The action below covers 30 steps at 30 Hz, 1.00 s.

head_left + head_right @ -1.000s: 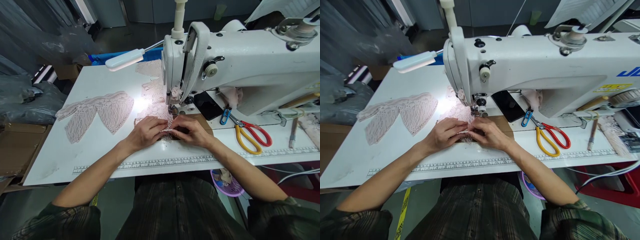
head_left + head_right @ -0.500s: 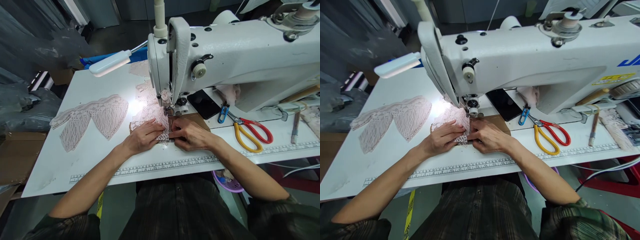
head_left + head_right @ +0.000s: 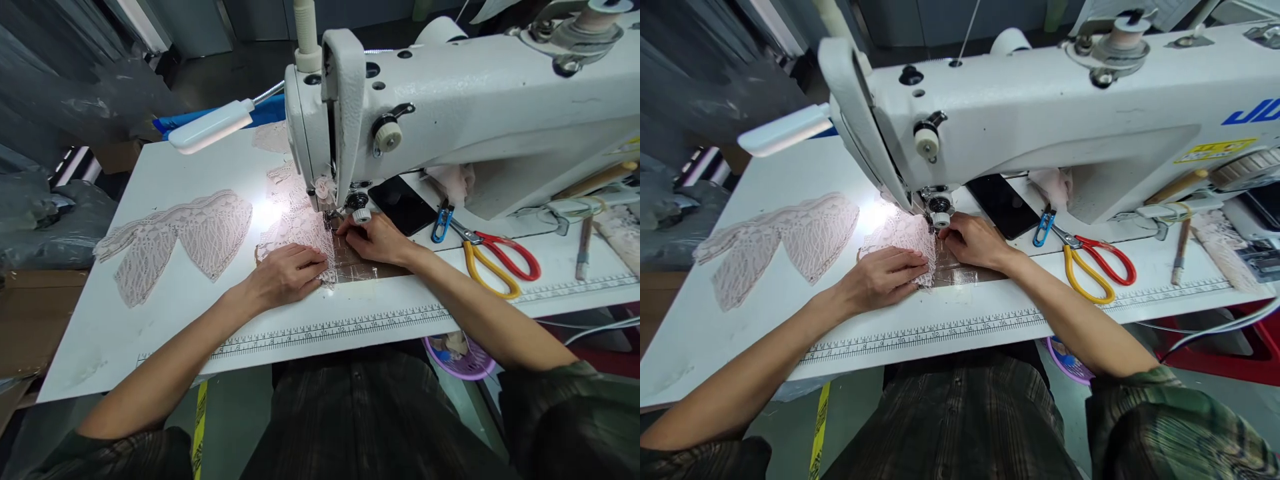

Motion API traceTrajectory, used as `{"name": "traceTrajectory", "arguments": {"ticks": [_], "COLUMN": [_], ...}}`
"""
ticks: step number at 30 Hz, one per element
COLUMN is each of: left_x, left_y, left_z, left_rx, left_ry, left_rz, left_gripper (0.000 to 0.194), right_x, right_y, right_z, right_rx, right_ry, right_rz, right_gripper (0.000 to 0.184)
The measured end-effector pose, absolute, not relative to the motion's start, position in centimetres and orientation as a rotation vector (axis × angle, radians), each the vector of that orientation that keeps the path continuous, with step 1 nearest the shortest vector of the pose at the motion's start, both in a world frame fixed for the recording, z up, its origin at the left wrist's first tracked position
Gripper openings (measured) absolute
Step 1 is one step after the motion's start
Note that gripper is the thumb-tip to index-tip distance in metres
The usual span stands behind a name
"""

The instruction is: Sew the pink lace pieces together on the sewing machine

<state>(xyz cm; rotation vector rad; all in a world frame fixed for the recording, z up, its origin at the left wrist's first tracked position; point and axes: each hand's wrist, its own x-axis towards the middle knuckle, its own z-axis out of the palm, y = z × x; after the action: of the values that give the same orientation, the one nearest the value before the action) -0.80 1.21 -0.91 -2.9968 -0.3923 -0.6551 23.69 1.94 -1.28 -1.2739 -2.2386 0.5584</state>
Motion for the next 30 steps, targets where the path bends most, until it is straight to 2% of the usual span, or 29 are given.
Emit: {"name": "traceTrajectory", "arguments": {"ticks": [5,13,30], "left_x": [0.2,-0.3,-0.3], "left_y": [2.4,1.9,2.4], "left_z": [-0.1,-0.9,-1.6], "left_rx": [-3.009,-2.973,-2.990], "left_ry": [-0.362,-0.384,-0.572], "left_rz": [-0.516,-0.664,-0.749], "left_gripper": [0.021,0.017,0.016], "right_x": [23.8,23.9,22.5], "right_y": [0.8,0.8,0.3], "right_z": [-2.8,-3.0,-1.6], "right_rx": [-1.005,-0.947,-1.408], "right_ry": [-2.404,-2.429,-2.564], "right_rz": [0.396,0.267,0.079], "right_gripper": [0.035,0.032,0.039]}}
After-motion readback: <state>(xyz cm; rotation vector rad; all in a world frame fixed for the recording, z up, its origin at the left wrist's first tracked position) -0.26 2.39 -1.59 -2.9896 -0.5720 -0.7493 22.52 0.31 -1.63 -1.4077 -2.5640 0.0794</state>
